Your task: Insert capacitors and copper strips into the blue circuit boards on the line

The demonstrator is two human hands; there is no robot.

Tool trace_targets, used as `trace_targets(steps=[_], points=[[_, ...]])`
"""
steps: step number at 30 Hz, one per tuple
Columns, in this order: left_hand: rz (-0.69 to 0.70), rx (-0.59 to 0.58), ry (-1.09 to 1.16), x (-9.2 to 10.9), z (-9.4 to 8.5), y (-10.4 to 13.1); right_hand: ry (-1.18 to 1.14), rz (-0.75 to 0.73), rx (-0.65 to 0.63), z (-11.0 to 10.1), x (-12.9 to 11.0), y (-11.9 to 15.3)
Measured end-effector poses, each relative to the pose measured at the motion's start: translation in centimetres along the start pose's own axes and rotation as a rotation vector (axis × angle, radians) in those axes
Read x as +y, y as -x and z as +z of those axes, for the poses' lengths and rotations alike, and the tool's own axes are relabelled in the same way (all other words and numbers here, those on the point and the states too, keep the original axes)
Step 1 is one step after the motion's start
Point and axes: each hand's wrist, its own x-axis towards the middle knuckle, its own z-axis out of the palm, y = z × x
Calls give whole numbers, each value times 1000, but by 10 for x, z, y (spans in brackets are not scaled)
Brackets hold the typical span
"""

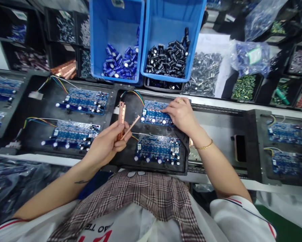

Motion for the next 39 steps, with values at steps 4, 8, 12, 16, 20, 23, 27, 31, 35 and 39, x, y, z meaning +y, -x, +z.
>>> trace_targets(steps=[4,8,12,16,20,23,27,31,35,39], points=[[83,-23,-39,-4,11,0,-279,101,74,-17,-44,-1],[259,-142,-103,-16,29,6,-968,220,152,-23,-102,1],[435,-76,-122,-18,25,8,-1059,308,323,-26,-109,4],[403,18,-312,-12,7,4,-390,145,249,-17,-68,-1],[310,-10,-563,-13,-4,1,69,-39,-6,6,-44,-8],[302,9,-568,-16,-9,0,176,-93,-65,17,-46,-11],[291,46,-499,-20,-13,1,186,-100,-91,21,-47,-12],[263,52,-402,-22,-13,8,123,-63,-121,13,-46,-10],[324,35,-308,-29,-1,16,-212,36,7,-8,-73,-3],[402,-73,-288,-42,15,22,-869,185,188,-22,-120,14]])
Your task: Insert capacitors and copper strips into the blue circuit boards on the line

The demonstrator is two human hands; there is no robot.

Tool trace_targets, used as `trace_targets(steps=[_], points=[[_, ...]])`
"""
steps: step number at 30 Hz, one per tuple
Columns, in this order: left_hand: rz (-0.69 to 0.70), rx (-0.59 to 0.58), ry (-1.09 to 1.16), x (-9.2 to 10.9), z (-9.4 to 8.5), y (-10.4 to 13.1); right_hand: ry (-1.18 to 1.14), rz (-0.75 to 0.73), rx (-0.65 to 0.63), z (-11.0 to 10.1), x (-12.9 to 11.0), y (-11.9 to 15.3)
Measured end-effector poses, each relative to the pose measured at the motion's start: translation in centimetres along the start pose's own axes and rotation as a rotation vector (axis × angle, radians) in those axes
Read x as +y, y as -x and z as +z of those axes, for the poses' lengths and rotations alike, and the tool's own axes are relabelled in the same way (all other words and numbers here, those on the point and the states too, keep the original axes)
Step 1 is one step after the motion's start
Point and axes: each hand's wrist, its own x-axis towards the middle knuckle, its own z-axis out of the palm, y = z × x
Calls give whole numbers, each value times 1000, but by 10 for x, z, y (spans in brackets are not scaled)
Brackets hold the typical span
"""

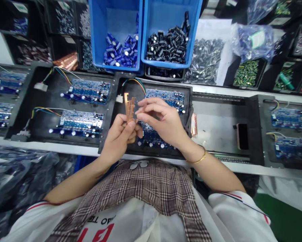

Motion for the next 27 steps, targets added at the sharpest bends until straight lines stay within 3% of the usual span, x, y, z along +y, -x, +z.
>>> trace_targets(steps=[2,4,6,9,13,16,22,24,27], points=[[53,13,-41,-2,2,3,-167,63,102,6,-8,16],[97,100,-146,-3,-4,5,-98,90,112,7,-5,31],[114,170,-310,-2,-15,6,200,58,7,4,4,45],[136,168,-622,0,-26,8,684,-72,-218,4,22,57],[85,97,-874,3,-25,11,883,-199,-305,11,36,59],[10,63,-932,5,-22,15,916,-219,-279,14,40,57],[9,81,-898,4,-24,20,920,-189,-272,10,42,58],[33,92,-846,2,-22,22,822,-122,-244,9,35,58],[61,47,-710,-1,-12,26,429,-17,-79,13,18,56]])
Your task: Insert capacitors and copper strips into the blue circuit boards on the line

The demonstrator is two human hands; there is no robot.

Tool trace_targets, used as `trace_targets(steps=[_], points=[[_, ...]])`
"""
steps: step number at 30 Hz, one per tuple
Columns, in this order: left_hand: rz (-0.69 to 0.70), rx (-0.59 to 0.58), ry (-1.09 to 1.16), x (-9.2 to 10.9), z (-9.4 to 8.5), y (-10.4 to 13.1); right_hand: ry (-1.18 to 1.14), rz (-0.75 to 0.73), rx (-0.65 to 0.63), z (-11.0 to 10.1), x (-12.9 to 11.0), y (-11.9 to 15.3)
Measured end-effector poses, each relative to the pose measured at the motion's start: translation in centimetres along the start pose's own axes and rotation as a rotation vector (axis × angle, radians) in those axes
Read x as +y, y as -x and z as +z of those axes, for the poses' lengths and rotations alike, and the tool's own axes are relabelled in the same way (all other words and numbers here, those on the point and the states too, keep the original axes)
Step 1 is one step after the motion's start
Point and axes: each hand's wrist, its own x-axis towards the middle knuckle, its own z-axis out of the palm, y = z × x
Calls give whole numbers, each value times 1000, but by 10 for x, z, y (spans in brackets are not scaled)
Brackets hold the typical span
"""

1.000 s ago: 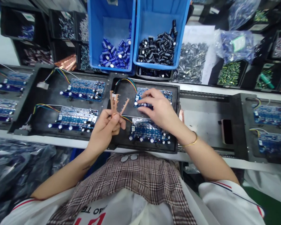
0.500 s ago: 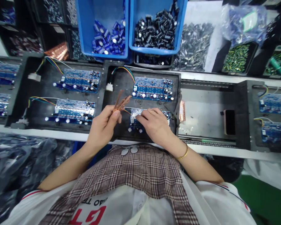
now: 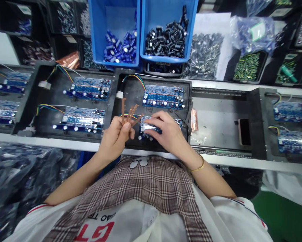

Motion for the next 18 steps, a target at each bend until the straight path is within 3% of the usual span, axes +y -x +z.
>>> trace_targets(steps=[3,6,9,13,18], points=[[40,-84,199,5,9,3,-425,65,176,-4,-20,1],[64,1,367,2,8,0,-553,76,258,-10,-29,9],[47,106,457,-8,-1,-4,-235,1,152,-13,-21,21],[73,184,294,-20,-7,-1,271,-130,-121,-3,1,34],[101,213,159,-21,-8,11,481,-174,-169,10,3,32]])
